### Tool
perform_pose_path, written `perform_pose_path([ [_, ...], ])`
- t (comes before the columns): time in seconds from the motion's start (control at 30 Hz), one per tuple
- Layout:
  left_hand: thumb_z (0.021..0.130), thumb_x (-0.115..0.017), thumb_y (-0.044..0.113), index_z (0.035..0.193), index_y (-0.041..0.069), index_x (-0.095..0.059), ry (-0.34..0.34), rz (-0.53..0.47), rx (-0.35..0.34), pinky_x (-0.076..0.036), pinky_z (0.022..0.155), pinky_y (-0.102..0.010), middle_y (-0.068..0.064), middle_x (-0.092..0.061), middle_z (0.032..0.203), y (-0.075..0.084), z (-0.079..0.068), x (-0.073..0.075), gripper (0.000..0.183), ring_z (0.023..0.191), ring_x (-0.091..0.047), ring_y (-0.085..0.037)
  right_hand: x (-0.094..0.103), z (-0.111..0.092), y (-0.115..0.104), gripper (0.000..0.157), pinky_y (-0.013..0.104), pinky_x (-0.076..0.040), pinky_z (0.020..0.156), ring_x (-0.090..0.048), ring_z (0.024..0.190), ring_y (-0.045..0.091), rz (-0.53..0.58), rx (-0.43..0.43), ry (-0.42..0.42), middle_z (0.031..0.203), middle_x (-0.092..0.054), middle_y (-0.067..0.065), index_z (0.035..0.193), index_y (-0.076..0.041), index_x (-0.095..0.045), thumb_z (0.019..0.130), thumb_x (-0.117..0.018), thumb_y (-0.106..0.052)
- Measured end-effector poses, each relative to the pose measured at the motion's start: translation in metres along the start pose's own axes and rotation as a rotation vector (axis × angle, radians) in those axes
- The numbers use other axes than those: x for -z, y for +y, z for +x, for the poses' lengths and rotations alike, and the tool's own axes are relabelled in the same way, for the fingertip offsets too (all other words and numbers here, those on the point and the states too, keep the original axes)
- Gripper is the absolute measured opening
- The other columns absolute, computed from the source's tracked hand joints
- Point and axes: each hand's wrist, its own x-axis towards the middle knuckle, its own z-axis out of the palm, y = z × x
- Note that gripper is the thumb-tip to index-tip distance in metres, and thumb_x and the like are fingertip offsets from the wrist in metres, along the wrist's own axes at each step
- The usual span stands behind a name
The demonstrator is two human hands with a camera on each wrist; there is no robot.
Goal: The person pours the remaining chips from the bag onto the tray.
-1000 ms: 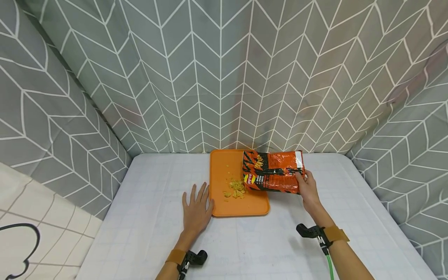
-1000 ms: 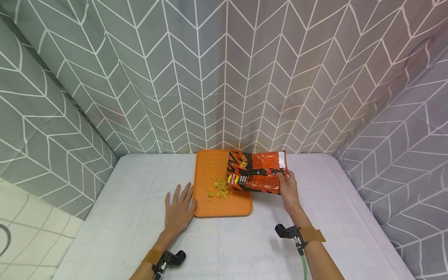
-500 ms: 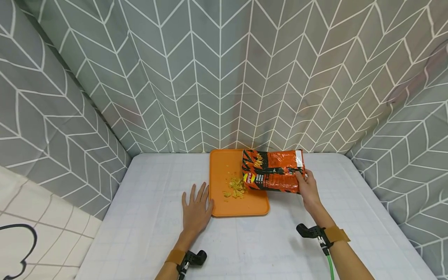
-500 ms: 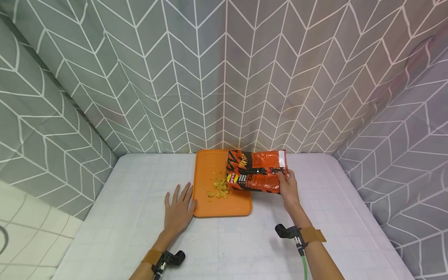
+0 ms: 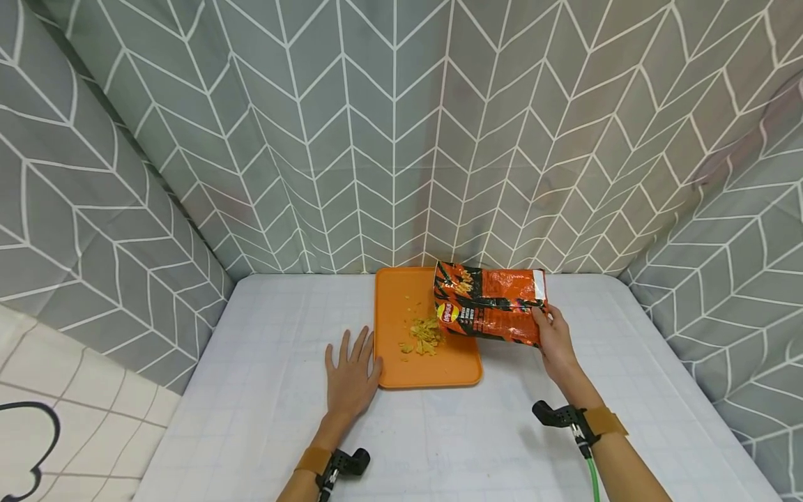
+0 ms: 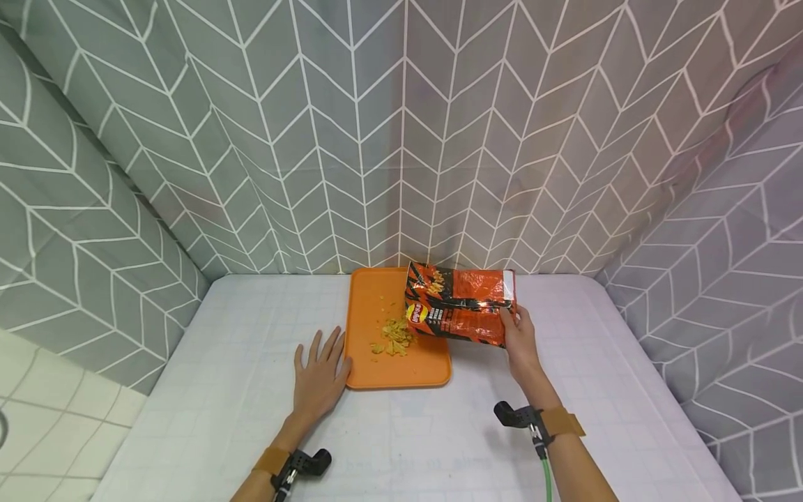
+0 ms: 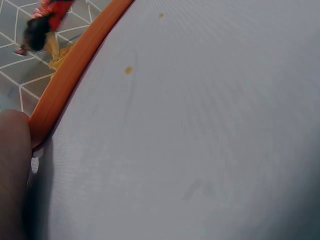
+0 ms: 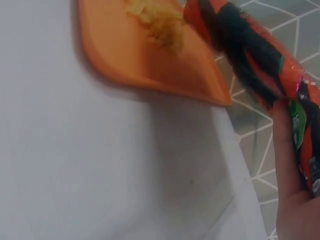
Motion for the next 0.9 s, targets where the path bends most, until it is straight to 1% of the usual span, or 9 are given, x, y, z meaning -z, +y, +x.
perform_pose_path([
  [0.07,0.105,-0.043,0.046,0.161,0.022,-0.036,0.000,0.002,0.002,-0.008,0.129,-0.064,0.002,-0.028,0.172,0.0000,-0.0001,0.0007,0.062,0.162,-0.018,-0.034,-0.0011,0.0001,-0.0007,0.068,0.008,-0.053,0.077,-0.057,0.091,-0.011,-0.013,0.011,0.000,0.146,-0.047,0.010,0.164,-0.010,-0.011,0.111,-0.033,-0.045],
  [0.2,0.105,-0.044,0.046,0.160,0.020,-0.039,0.019,0.004,-0.010,-0.011,0.129,-0.065,0.001,-0.031,0.171,0.0003,-0.0001,0.0000,0.061,0.161,-0.020,-0.035,-0.0030,-0.0005,-0.0006,0.067,0.006,-0.051,0.076,-0.053,0.093,-0.009,-0.103,0.028,0.020,0.155,-0.042,0.018,0.164,-0.009,-0.012,0.111,-0.030,-0.046],
  [0.27,0.105,-0.043,0.047,0.160,0.021,-0.038,0.012,0.009,-0.008,-0.010,0.129,-0.065,0.001,-0.030,0.171,0.0004,-0.0002,-0.0005,0.061,0.161,-0.020,-0.034,-0.0036,-0.0013,-0.0008,0.068,0.005,-0.049,0.076,-0.052,0.094,-0.008,-0.124,0.033,0.022,0.158,-0.040,0.020,0.164,-0.008,-0.012,0.111,-0.030,-0.045],
  [0.37,0.105,-0.041,0.048,0.161,0.022,-0.035,-0.006,0.022,0.000,-0.009,0.130,-0.064,0.002,-0.027,0.172,0.0003,-0.0002,-0.0007,0.062,0.162,-0.017,-0.033,-0.0042,-0.0028,-0.0022,0.068,0.005,-0.050,0.077,-0.053,0.094,-0.010,-0.087,0.029,0.008,0.159,-0.039,0.020,0.164,-0.008,-0.011,0.111,-0.030,-0.045],
  [0.47,0.105,-0.042,0.047,0.161,0.022,-0.035,-0.003,0.018,0.000,-0.009,0.130,-0.064,0.002,-0.028,0.172,0.0001,0.0000,-0.0004,0.062,0.162,-0.018,-0.034,-0.0045,-0.0041,-0.0034,0.068,0.006,-0.051,0.077,-0.054,0.093,-0.012,-0.057,0.028,-0.004,0.159,-0.038,0.020,0.165,-0.008,-0.010,0.111,-0.031,-0.045],
  [0.53,0.105,-0.044,0.047,0.161,0.021,-0.037,0.009,0.010,-0.007,-0.010,0.129,-0.065,0.001,-0.030,0.172,0.0002,0.0000,0.0002,0.062,0.161,-0.019,-0.034,-0.0048,-0.0051,-0.0038,0.068,0.006,-0.051,0.077,-0.053,0.092,-0.012,-0.078,0.037,-0.001,0.159,-0.038,0.021,0.164,-0.008,-0.010,0.111,-0.030,-0.045],
  [0.6,0.105,-0.045,0.046,0.160,0.021,-0.038,0.012,0.004,-0.010,-0.010,0.129,-0.065,0.001,-0.030,0.172,0.0004,-0.0001,0.0007,0.062,0.161,-0.019,-0.034,-0.0050,-0.0061,-0.0040,0.068,0.006,-0.050,0.076,-0.052,0.092,-0.010,-0.129,0.052,0.009,0.157,-0.041,0.022,0.164,-0.006,-0.011,0.111,-0.030,-0.045],
  [0.7,0.105,-0.044,0.047,0.161,0.021,-0.037,0.005,0.005,-0.008,-0.010,0.129,-0.065,0.001,-0.028,0.172,0.0009,-0.0002,0.0013,0.062,0.162,-0.018,-0.034,-0.0056,-0.0073,-0.0051,0.068,0.005,-0.049,0.075,-0.052,0.092,-0.009,-0.179,0.068,0.020,0.154,-0.044,0.023,0.163,-0.004,-0.012,0.111,-0.030,-0.045],
  [0.9,0.104,-0.046,0.045,0.159,0.020,-0.040,0.038,0.005,-0.015,-0.012,0.128,-0.066,0.000,-0.032,0.171,0.0001,-0.0003,-0.0011,0.061,0.160,-0.021,-0.035,-0.0060,-0.0060,-0.0057,0.070,0.006,-0.051,0.077,-0.053,0.094,-0.010,-0.099,0.051,-0.002,0.156,-0.040,0.022,0.164,-0.006,-0.011,0.110,-0.030,-0.047],
])
